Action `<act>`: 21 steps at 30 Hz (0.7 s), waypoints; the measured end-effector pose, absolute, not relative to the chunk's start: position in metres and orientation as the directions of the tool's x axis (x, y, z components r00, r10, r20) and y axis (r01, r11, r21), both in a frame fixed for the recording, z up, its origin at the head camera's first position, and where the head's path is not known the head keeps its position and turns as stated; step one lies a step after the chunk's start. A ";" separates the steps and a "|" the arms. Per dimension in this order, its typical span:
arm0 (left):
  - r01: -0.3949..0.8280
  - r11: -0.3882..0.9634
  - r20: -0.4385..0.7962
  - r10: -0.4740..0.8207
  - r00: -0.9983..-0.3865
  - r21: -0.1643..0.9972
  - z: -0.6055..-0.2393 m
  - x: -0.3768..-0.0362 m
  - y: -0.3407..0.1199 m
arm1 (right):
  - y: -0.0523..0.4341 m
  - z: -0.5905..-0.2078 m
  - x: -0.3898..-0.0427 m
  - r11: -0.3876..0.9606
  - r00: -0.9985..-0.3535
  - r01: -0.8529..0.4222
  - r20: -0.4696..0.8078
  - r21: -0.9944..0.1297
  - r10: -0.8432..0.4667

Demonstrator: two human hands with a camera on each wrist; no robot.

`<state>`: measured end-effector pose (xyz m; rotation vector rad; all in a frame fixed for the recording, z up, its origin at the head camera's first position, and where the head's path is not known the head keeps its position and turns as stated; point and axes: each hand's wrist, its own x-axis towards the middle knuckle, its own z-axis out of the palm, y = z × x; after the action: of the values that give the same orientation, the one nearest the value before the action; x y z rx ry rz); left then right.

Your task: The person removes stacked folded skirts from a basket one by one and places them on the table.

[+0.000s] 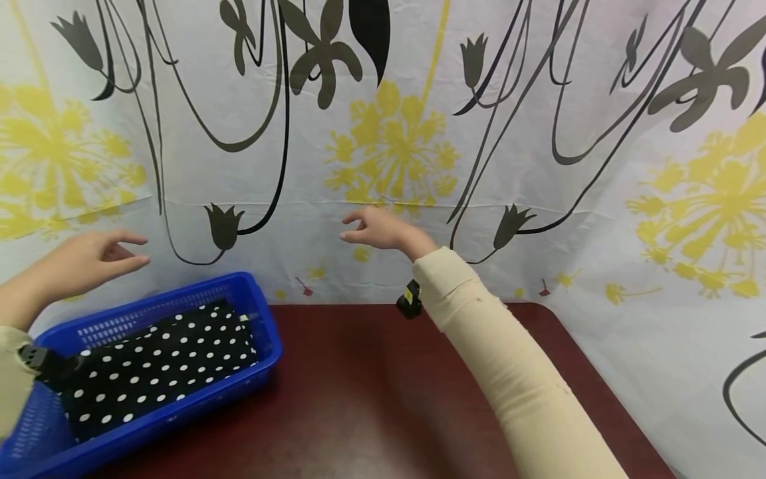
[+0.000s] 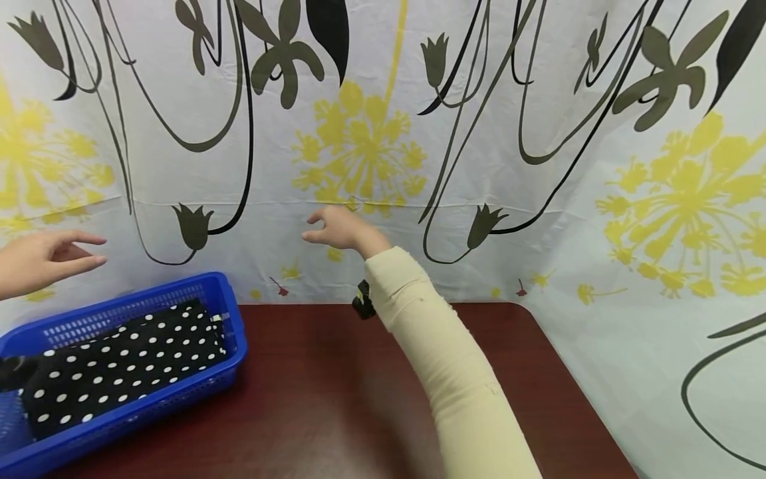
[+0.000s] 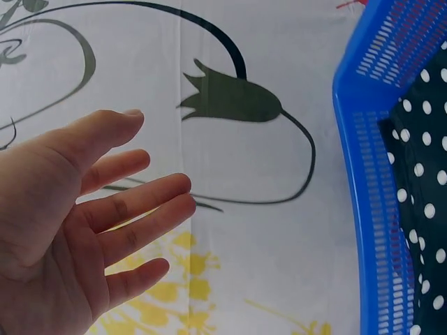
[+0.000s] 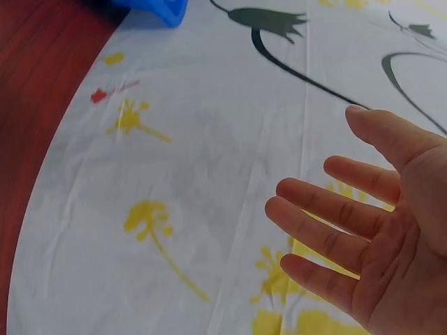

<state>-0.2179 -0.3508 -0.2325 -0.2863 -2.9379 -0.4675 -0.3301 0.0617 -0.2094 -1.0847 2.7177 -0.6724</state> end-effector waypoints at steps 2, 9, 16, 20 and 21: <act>0.196 0.940 0.179 0.150 -0.972 0.280 -0.236 -0.215 -0.355 | 0.055 -0.211 -0.329 0.623 -0.711 -0.636 0.031 -0.456 -0.703; 0.142 0.953 0.161 0.101 -0.982 0.269 -0.256 -0.207 -0.374 | 0.033 -0.215 -0.331 0.613 -0.681 -0.663 0.007 -0.429 -0.732; 0.076 0.964 0.117 0.047 -0.992 0.254 -0.281 -0.201 -0.402 | 0.010 -0.216 -0.329 0.647 -0.687 -0.659 -0.042 -0.384 -0.725; 0.040 0.963 0.069 0.023 -0.997 0.267 -0.293 -0.197 -0.414 | -0.006 -0.220 -0.327 0.650 -0.675 -0.671 -0.070 -0.356 -0.735; 0.040 0.960 0.061 0.024 -0.998 0.277 -0.296 -0.196 -0.416 | -0.010 -0.221 -0.326 0.651 -0.673 -0.673 -0.075 -0.352 -0.736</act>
<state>-0.1962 -0.4159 -0.2963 -0.0505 -3.0537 -0.4333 -0.3262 -0.0101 -0.2212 -1.1495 2.6580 -0.4386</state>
